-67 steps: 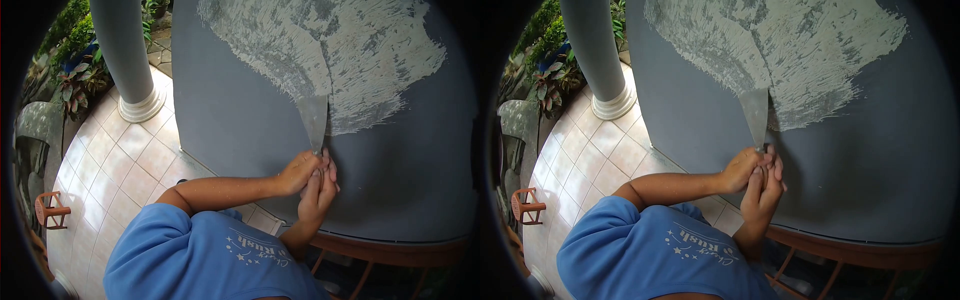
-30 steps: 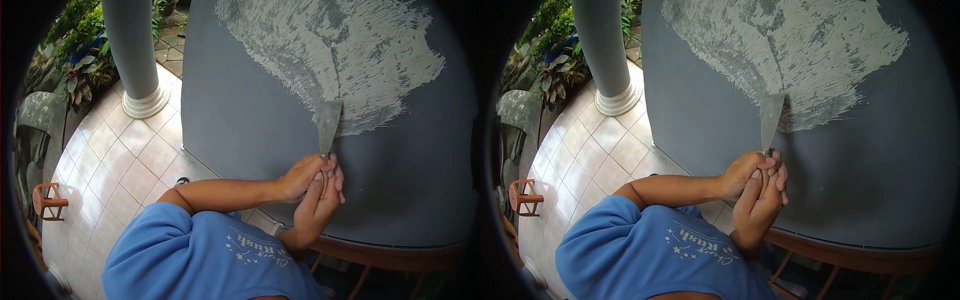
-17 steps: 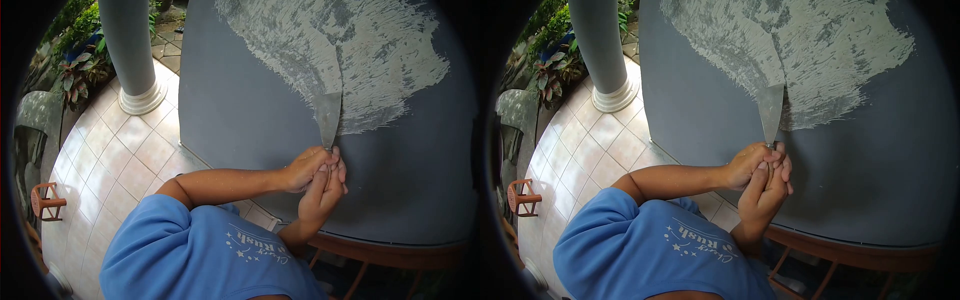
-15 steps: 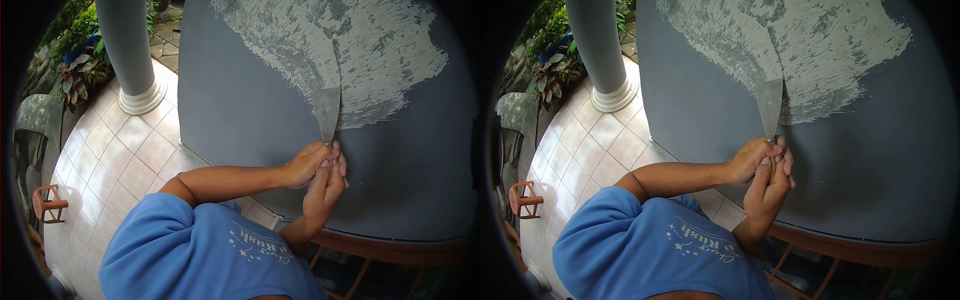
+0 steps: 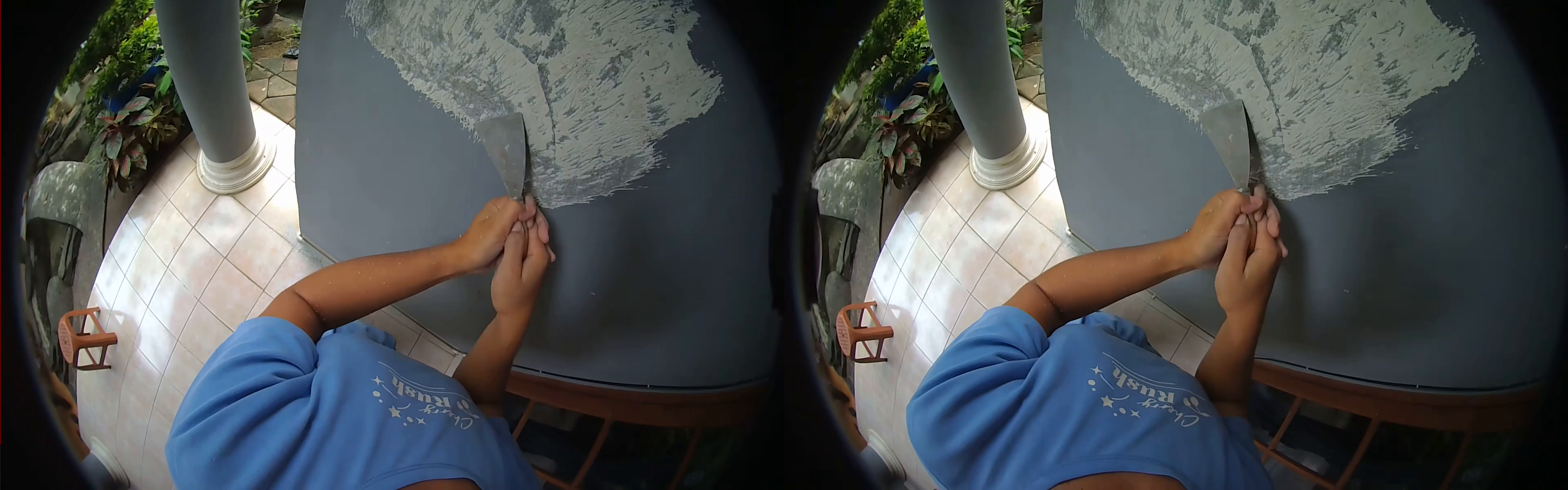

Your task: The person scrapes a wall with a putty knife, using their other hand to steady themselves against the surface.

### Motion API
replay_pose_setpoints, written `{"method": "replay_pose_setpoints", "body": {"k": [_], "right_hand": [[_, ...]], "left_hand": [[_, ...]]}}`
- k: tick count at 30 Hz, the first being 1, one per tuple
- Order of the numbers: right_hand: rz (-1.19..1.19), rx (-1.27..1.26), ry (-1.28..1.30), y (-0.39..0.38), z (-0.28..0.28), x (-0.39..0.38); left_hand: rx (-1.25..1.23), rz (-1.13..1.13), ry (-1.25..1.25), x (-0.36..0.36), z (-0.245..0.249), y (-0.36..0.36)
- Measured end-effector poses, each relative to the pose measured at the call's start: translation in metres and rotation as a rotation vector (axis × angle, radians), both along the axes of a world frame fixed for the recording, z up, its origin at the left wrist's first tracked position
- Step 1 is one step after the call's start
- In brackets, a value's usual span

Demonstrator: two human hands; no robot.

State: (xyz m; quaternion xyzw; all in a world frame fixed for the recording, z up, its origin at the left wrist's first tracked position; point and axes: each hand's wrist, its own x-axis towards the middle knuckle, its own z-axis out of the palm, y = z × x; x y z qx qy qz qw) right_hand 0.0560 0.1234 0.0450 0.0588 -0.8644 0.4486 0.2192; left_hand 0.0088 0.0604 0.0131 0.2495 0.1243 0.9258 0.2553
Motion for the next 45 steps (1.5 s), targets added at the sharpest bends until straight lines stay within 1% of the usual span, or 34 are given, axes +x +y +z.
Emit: {"method": "replay_pose_setpoints", "body": {"k": [2, 5, 6, 8, 9, 10, 13, 14, 15, 17, 18, 21, 22, 24, 25, 27, 28, 31, 33, 34, 36, 37, 38, 41, 42, 43, 44, 45], "right_hand": [[-0.043, 0.077, 0.099, -0.013, 0.007, 0.025], [-0.109, 0.145, 0.175, -0.027, 0.012, 0.033], [-0.135, 0.163, 0.187, -0.029, 0.012, 0.033], [-0.050, 0.134, 0.069, -0.020, 0.010, 0.011], [0.002, 0.116, 0.029, -0.018, 0.010, 0.000], [-0.001, 0.123, 0.130, -0.022, 0.008, 0.005], [-0.194, 0.214, 0.120, -0.041, 0.012, 0.032], [-0.196, 0.195, 0.112, -0.041, 0.011, 0.030], [-0.198, 0.176, 0.104, -0.042, 0.009, 0.027], [-0.064, 0.032, 0.108, -0.031, 0.006, -0.003], [-0.021, 0.195, 0.066, -0.029, 0.016, 0.000], [-0.074, 0.187, 0.207, -0.041, 0.023, -0.002], [-0.098, 0.184, 0.241, -0.045, 0.021, 0.001], [-0.163, 0.184, 0.285, -0.048, 0.015, 0.014], [-0.121, 0.163, 0.209, -0.041, 0.012, 0.016], [-0.023, 0.108, 0.099, -0.028, 0.010, 0.003], [-0.027, 0.106, 0.134, -0.030, 0.012, -0.005], [-0.058, 0.098, 0.192, -0.042, 0.015, -0.013], [-0.110, 0.100, 0.190, -0.043, 0.010, 0.000], [-0.107, 0.090, 0.144, -0.040, 0.009, 0.006], [-0.072, 0.069, 0.083, -0.036, 0.011, 0.004], [-0.054, 0.068, 0.099, -0.036, 0.013, -0.005], [-0.045, 0.067, 0.102, -0.037, 0.013, -0.010], [-0.046, 0.069, 0.077, -0.032, 0.008, -0.013], [-0.058, 0.072, 0.058, -0.028, 0.005, -0.008], [-0.063, 0.073, 0.057, -0.024, 0.005, -0.006], [-0.019, 0.039, -0.017, -0.020, 0.006, -0.003], [-0.078, 0.092, 0.039, -0.023, 0.009, 0.008]], "left_hand": [[0.004, 0.018, 0.015, 0.008, 0.010, -0.013], [0.161, -0.120, 0.067, 0.025, 0.012, -0.009], [0.102, -0.070, 0.059, 0.015, 0.012, -0.011], [0.006, -0.023, 0.029, -0.007, 0.001, -0.011], [-0.044, 0.011, 0.032, -0.015, 0.003, -0.014], [-0.048, 0.005, 0.044, -0.008, 0.003, -0.017], [0.180, -0.083, 0.123, 0.018, 0.011, -0.019], [0.208, -0.109, 0.097, 0.015, 0.010, -0.017], [0.152, -0.066, 0.073, 0.007, 0.007, -0.016], [0.040, 0.016, 0.033, -0.016, 0.003, -0.017], [-0.010, 0.019, 0.074, -0.018, 0.001, -0.019], [0.205, -0.065, 0.095, 0.013, 0.012, -0.025], [0.172, -0.109, 0.089, 0.016, 0.015, -0.028], [0.084, -0.043, 0.078, -0.007, 0.009, -0.024], [0.042, -0.014, 0.072, -0.011, 0.008, -0.021], [0.068, -0.014, 0.038, 0.000, 0.012, -0.024], [0.080, -0.001, 0.033, 0.001, 0.016, -0.027], [0.185, -0.094, 0.090, 0.013, 0.015, -0.024], [0.052, -0.021, 0.054, -0.013, 0.004, -0.022], [-0.016, 0.020, 0.050, -0.022, 0.003, -0.022], [0.066, -0.014, 0.031, -0.006, 0.007, -0.024], [0.104, -0.023, 0.028, 0.004, 0.010, -0.026], [0.188, -0.064, 0.084, 0.014, 0.011, -0.023], [0.101, -0.038, 0.024, 0.004, 0.009, -0.020], [0.078, 0.026, 0.001, -0.009, 0.006, -0.017], [0.065, 0.033, 0.000, -0.006, 0.002, -0.014], [0.054, 0.044, 0.009, -0.006, -0.001, -0.013], [0.045, 0.066, 0.027, -0.008, 0.001, -0.014]]}}
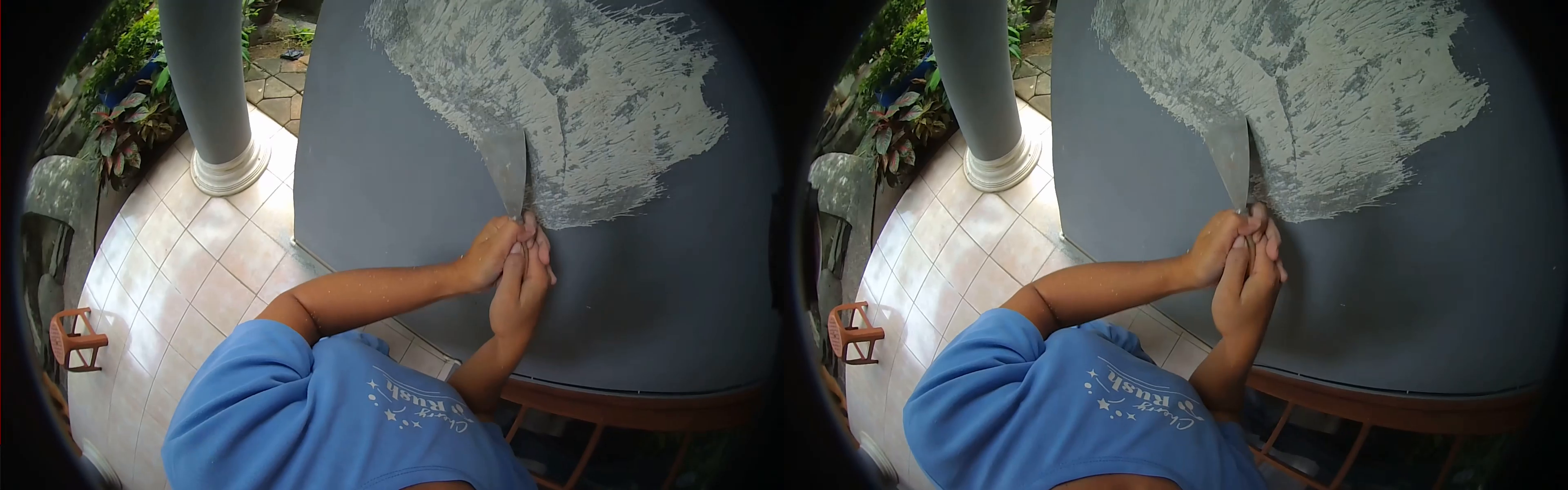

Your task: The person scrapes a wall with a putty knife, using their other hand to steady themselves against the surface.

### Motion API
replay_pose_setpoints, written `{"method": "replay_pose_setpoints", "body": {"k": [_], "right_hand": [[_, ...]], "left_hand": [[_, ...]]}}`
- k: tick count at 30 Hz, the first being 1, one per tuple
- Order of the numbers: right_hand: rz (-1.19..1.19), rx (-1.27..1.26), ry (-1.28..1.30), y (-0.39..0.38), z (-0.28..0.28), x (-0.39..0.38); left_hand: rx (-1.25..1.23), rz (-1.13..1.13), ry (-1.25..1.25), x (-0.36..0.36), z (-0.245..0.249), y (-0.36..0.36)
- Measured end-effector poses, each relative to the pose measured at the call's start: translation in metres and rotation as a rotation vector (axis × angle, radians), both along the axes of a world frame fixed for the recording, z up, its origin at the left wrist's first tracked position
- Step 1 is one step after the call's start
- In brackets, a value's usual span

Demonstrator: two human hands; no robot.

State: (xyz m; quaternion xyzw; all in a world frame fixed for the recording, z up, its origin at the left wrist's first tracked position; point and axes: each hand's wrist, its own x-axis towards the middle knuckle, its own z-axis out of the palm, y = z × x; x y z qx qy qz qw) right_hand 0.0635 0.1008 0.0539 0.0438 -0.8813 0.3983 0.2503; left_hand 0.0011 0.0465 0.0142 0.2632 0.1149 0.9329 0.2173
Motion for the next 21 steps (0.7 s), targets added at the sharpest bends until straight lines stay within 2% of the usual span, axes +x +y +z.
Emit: {"method": "replay_pose_setpoints", "body": {"k": [2, 4, 5, 8, 11, 14, 16, 18, 19, 21], "right_hand": [[-0.118, 0.099, 0.097, -0.012, 0.003, 0.028], [-0.077, 0.074, 0.116, -0.011, 0.008, 0.010], [-0.069, 0.061, 0.108, -0.009, 0.009, 0.006], [-0.040, 0.029, 0.086, 0.005, 0.001, 0.012], [0.042, -0.015, 0.063, 0.010, 0.003, -0.012], [0.054, -0.082, -0.037, 0.018, -0.002, -0.015], [0.065, -0.036, -0.081, 0.025, 0.002, -0.010], [0.085, 0.074, -0.121, 0.026, 0.010, -0.004], [0.195, 0.184, 0.185, 0.032, 0.010, -0.014], [0.029, 0.416, 0.584, 0.039, 0.027, -0.027]], "left_hand": [[0.109, -0.107, 0.008, 0.021, 0.008, 0.000], [0.168, -0.186, 0.030, 0.030, 0.010, 0.005], [0.103, -0.139, -0.040, 0.022, 0.010, 0.007], [0.010, -0.032, -0.009, 0.001, -0.003, 0.019], [0.189, -0.172, 0.011, 0.029, 0.005, 0.013], [0.030, -0.076, -0.034, 0.000, -0.002, 0.014], [-0.228, 0.038, 0.207, -0.013, -0.008, 0.001], [-0.388, 0.173, 0.339, -0.025, -0.007, -0.025], [-0.415, 0.229, 0.333, -0.026, -0.004, -0.037], [-0.489, 0.297, 0.295, -0.028, -0.006, -0.053]]}}
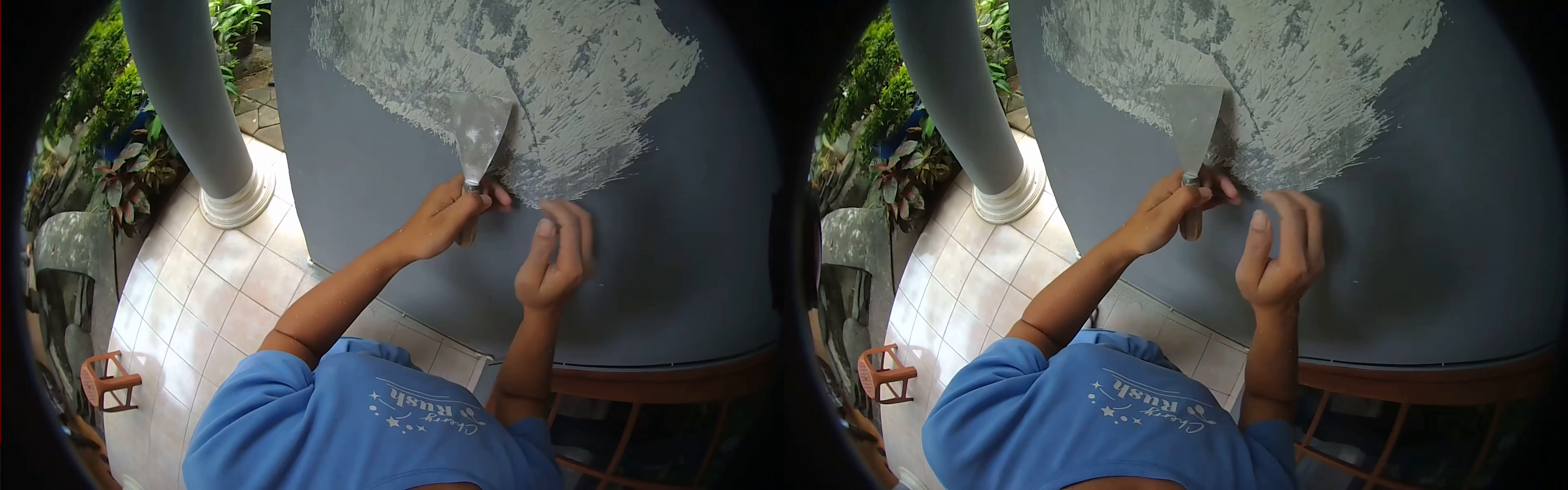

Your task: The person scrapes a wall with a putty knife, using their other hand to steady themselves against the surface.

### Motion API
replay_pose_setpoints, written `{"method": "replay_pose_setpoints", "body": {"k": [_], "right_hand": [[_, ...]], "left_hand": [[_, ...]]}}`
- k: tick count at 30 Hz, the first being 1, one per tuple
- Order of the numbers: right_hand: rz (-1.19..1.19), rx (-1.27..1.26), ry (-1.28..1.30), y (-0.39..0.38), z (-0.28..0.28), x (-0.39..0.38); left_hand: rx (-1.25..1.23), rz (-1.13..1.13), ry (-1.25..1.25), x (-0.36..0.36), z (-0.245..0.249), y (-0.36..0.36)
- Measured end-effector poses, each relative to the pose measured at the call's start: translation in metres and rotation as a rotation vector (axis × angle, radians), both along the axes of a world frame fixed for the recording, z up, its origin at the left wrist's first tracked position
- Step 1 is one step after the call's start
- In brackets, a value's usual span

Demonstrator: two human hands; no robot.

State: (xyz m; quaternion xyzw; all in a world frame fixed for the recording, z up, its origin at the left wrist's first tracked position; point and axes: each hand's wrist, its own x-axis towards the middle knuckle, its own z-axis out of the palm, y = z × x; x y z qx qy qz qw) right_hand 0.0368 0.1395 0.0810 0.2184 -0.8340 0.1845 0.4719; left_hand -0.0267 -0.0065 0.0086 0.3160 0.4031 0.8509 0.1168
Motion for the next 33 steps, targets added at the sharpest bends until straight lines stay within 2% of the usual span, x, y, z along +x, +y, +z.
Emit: {"method": "replay_pose_setpoints", "body": {"k": [2, 4, 5, 8, 11, 13, 15, 17, 20, 23, 27, 28, 31, 33], "right_hand": [[-0.336, 0.364, 0.375, 0.013, 0.032, -0.017], [-0.764, 0.466, 0.350, 0.018, 0.038, -0.045], [-0.740, 0.446, 0.384, 0.019, 0.034, -0.053], [-0.688, 0.388, 0.461, 0.027, 0.023, -0.073], [-0.727, 0.377, 0.396, 0.023, 0.023, -0.070], [-0.756, 0.399, 0.392, 0.020, 0.025, -0.069], [-0.757, 0.414, 0.394, 0.019, 0.026, -0.070], [-0.748, 0.402, 0.404, 0.018, 0.027, -0.070], [-0.730, 0.376, 0.423, 0.020, 0.025, -0.069], [-0.728, 0.357, 0.442, 0.023, 0.022, -0.068], [-0.749, 0.385, 0.420, 0.022, 0.023, -0.064], [-0.749, 0.387, 0.424, 0.022, 0.025, -0.063], [-0.717, 0.387, 0.487, 0.025, 0.024, -0.068], [-0.700, 0.376, 0.509, 0.026, 0.022, -0.070]], "left_hand": [[-0.087, 0.066, -0.061, -0.002, -0.004, -0.013], [-0.263, 0.053, -0.109, 0.000, 0.001, -0.025], [-0.350, 0.049, -0.134, 0.002, 0.003, -0.030], [-0.466, 0.221, -0.130, 0.007, -0.004, -0.039], [-0.642, 0.398, -0.003, 0.007, -0.019, -0.065], [-0.906, 0.429, 0.146, 0.004, -0.012, -0.089], [-0.872, 0.476, 0.253, -0.002, -0.009, -0.103], [-1.048, 0.443, 0.177, -0.006, 0.004, -0.122], [-1.043, 0.550, 0.171, -0.002, 0.013, -0.126], [-1.307, 0.757, 0.207, 0.007, 0.024, -0.103], [-1.362, 0.915, 0.485, 0.000, 0.031, -0.105], [-1.430, 0.866, 0.467, 0.005, 0.041, -0.106], [-1.412, 0.903, 0.552, 0.007, 0.035, -0.113], [-1.447, 0.883, 0.507, 0.000, 0.038, -0.112]]}}
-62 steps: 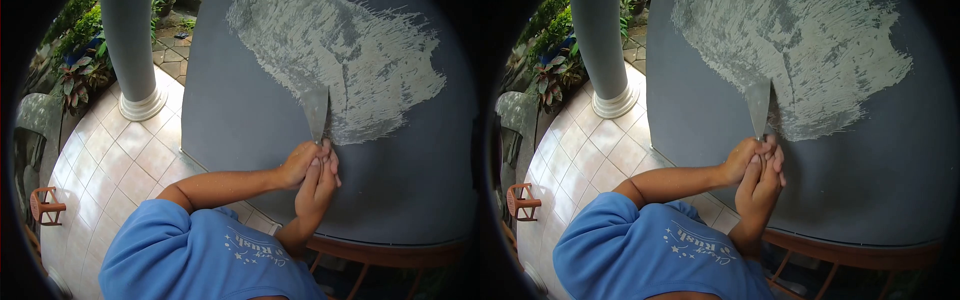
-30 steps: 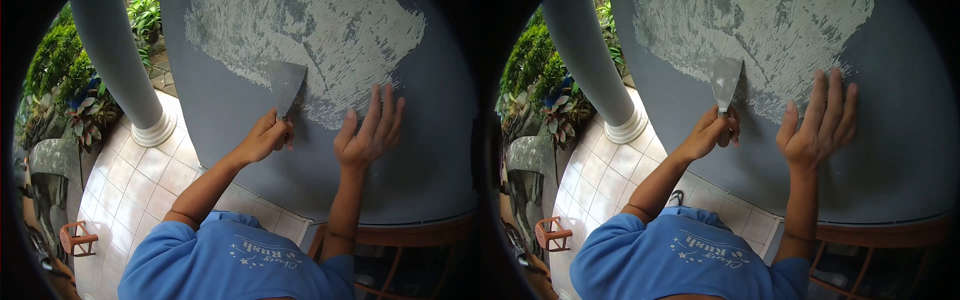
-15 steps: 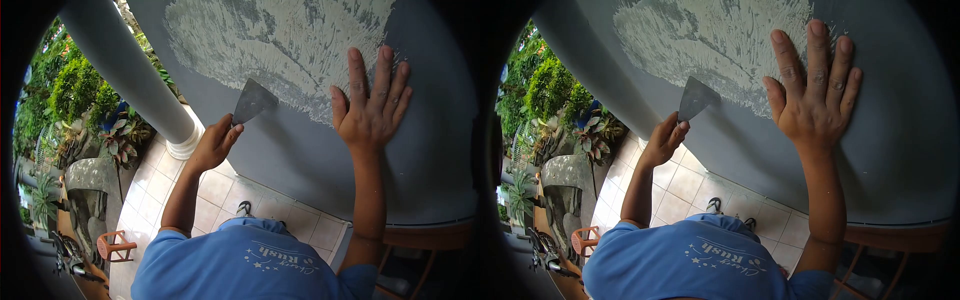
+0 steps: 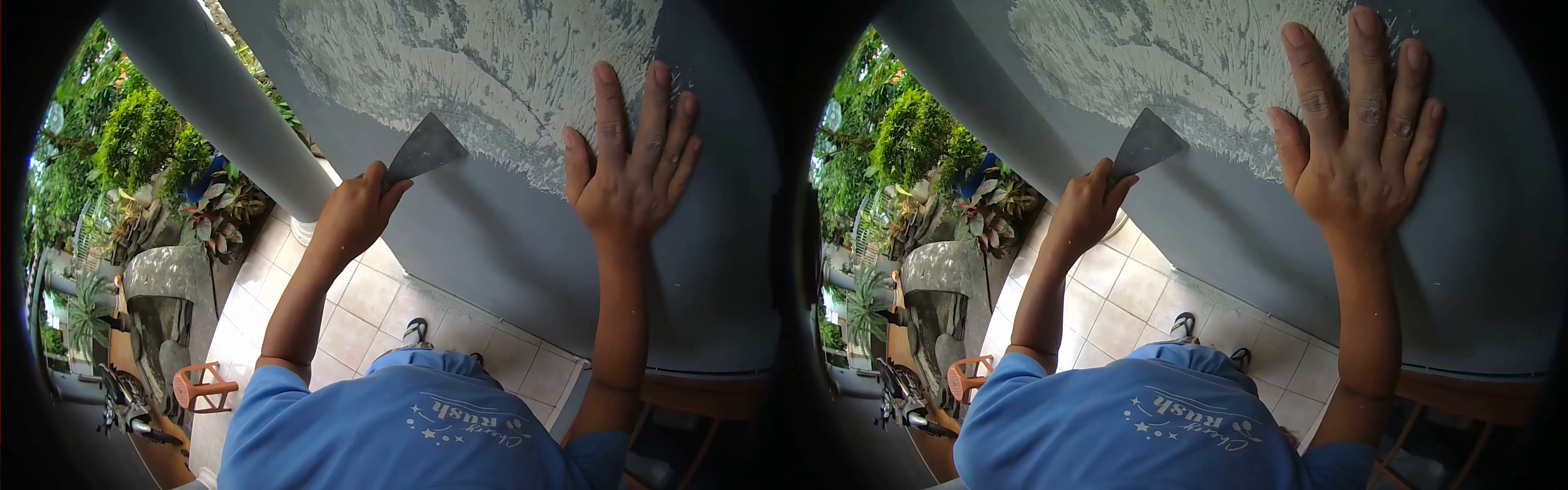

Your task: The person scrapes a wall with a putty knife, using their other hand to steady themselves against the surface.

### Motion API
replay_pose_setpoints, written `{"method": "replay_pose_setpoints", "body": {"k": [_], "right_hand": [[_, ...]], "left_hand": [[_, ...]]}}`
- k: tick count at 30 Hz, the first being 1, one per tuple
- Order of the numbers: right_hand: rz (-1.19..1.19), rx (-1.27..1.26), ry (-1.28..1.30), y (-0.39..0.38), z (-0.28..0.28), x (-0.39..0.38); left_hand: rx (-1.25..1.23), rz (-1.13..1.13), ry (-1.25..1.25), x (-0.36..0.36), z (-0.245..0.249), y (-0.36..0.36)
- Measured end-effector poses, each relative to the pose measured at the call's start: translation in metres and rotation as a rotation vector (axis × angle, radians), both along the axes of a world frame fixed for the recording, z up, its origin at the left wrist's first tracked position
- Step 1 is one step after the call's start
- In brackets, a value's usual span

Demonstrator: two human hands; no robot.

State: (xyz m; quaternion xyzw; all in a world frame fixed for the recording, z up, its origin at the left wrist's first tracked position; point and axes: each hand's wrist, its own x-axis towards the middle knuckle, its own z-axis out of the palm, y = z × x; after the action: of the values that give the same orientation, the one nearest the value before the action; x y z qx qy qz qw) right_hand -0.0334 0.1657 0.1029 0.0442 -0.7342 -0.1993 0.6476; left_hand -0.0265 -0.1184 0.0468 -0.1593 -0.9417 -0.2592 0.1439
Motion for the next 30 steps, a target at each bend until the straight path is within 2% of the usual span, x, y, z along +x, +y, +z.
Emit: {"method": "replay_pose_setpoints", "body": {"k": [1, 4, 13, 21, 24, 25, 28, 30], "right_hand": [[0.006, 0.002, 0.000, 0.000, 0.001, 0.000], [0.011, -0.005, -0.007, -0.002, 0.003, 0.001], [0.036, 0.011, 0.008, -0.006, 0.004, -0.003], [0.099, 0.076, 0.069, 0.005, 0.002, -0.009], [0.129, 0.074, 0.098, 0.005, 0.002, -0.013], [0.135, 0.076, 0.103, 0.004, 0.001, -0.013], [0.130, 0.072, 0.103, 0.006, 0.001, -0.013], [0.104, 0.054, 0.094, 0.006, 0.002, -0.012]], "left_hand": [[-0.003, 0.013, -0.027, -0.001, 0.000, 0.002], [0.186, -0.062, -0.018, 0.006, -0.008, 0.018], [0.161, 0.134, -0.085, 0.001, -0.022, 0.007], [0.288, 0.084, -0.104, 0.000, -0.037, 0.017], [0.431, -0.011, -0.053, 0.005, -0.018, 0.036], [0.391, -0.028, -0.006, 0.005, -0.002, 0.044], [0.421, -0.062, 0.059, -0.011, 0.001, 0.046], [0.398, -0.048, 0.032, -0.005, -0.018, 0.031]]}}
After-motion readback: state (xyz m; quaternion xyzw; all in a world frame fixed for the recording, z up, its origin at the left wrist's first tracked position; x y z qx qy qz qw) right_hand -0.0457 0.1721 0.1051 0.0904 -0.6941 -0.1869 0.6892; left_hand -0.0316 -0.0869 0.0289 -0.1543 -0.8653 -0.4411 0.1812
